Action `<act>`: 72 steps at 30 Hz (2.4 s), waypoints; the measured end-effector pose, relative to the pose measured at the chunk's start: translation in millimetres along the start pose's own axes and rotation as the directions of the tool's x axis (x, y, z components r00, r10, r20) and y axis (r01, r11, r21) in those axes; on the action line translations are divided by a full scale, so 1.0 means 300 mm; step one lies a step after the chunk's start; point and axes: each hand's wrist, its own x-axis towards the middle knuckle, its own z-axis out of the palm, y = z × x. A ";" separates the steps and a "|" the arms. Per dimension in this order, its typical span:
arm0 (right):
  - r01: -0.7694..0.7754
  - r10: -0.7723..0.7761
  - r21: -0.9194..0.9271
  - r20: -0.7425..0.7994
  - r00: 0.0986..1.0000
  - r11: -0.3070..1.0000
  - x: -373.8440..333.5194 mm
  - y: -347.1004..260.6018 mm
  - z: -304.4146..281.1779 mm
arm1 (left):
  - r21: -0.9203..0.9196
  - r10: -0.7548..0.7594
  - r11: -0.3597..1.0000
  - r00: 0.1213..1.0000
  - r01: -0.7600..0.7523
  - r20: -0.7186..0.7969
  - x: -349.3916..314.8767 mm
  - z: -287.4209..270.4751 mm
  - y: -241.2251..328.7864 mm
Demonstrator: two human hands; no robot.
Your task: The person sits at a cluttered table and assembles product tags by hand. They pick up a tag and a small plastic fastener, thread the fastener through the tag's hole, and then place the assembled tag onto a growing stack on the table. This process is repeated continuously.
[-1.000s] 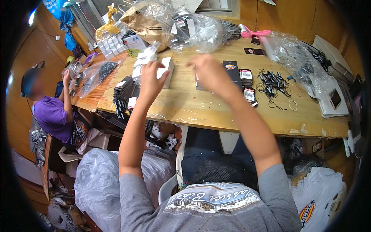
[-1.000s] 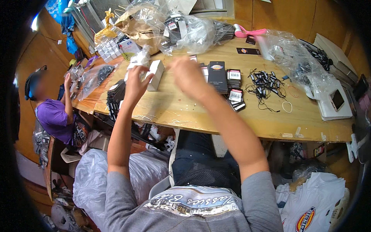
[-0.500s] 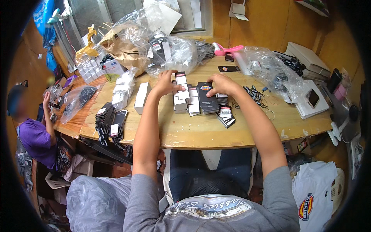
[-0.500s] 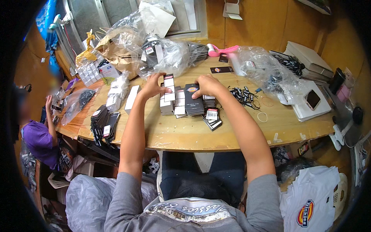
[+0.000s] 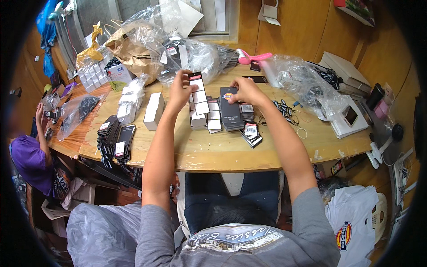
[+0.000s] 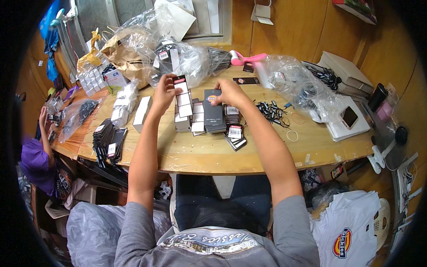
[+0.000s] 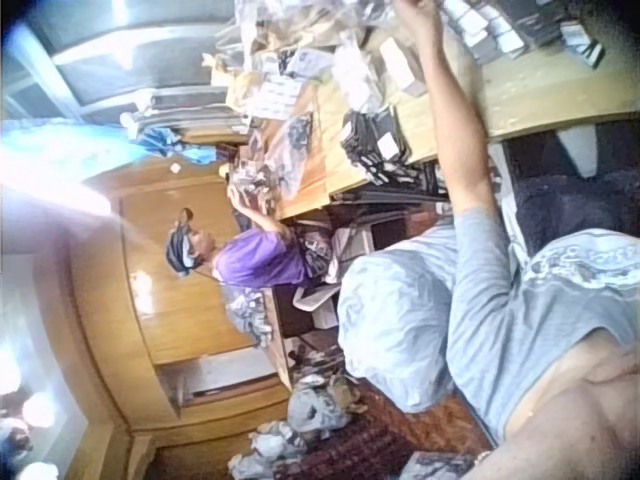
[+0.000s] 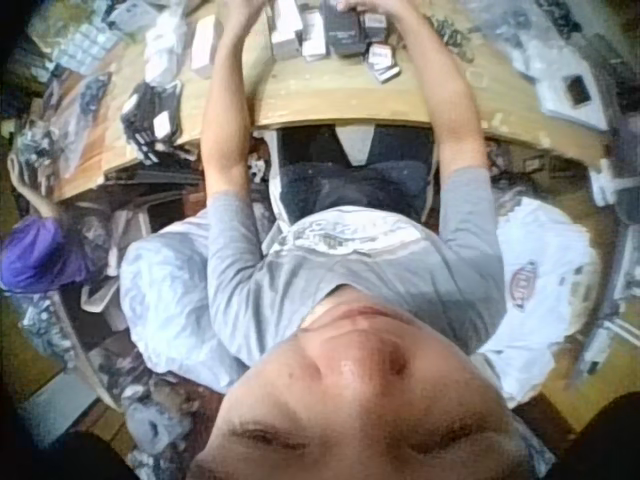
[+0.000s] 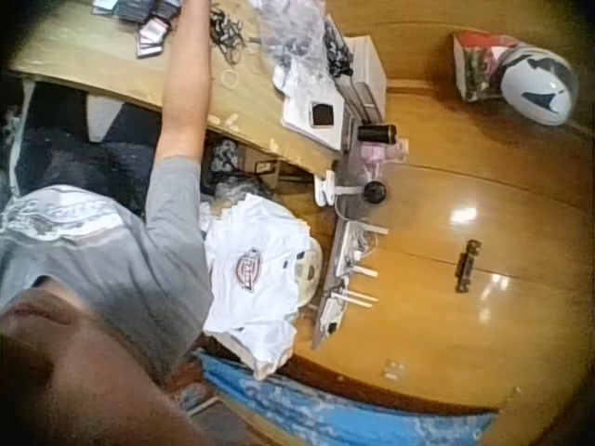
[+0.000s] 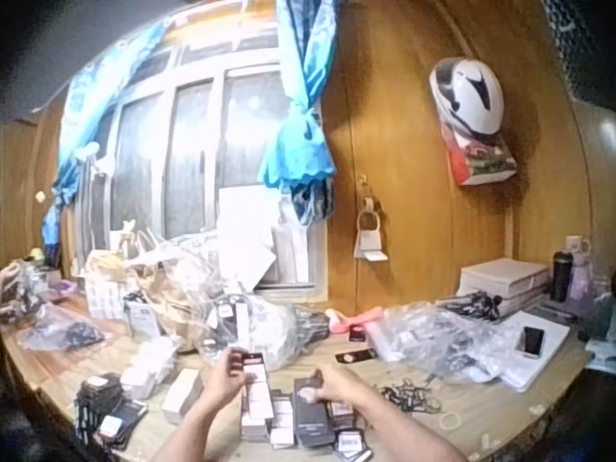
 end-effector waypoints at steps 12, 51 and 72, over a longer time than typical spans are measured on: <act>0.281 0.010 0.699 -0.381 0.925 0.658 -0.025 -0.008 -0.102 | -0.205 0.023 0.979 0.987 0.010 0.159 0.051 0.212 0.217; -0.456 0.483 -0.371 -0.023 0.876 0.809 -0.123 0.252 -0.058 | -0.409 0.165 0.895 0.984 -0.177 -0.065 -0.060 0.301 0.217; 0.061 0.105 0.998 -0.061 0.993 0.002 -0.132 0.051 -0.133 | -0.579 -0.056 0.580 0.738 0.572 0.673 -0.116 0.334 0.251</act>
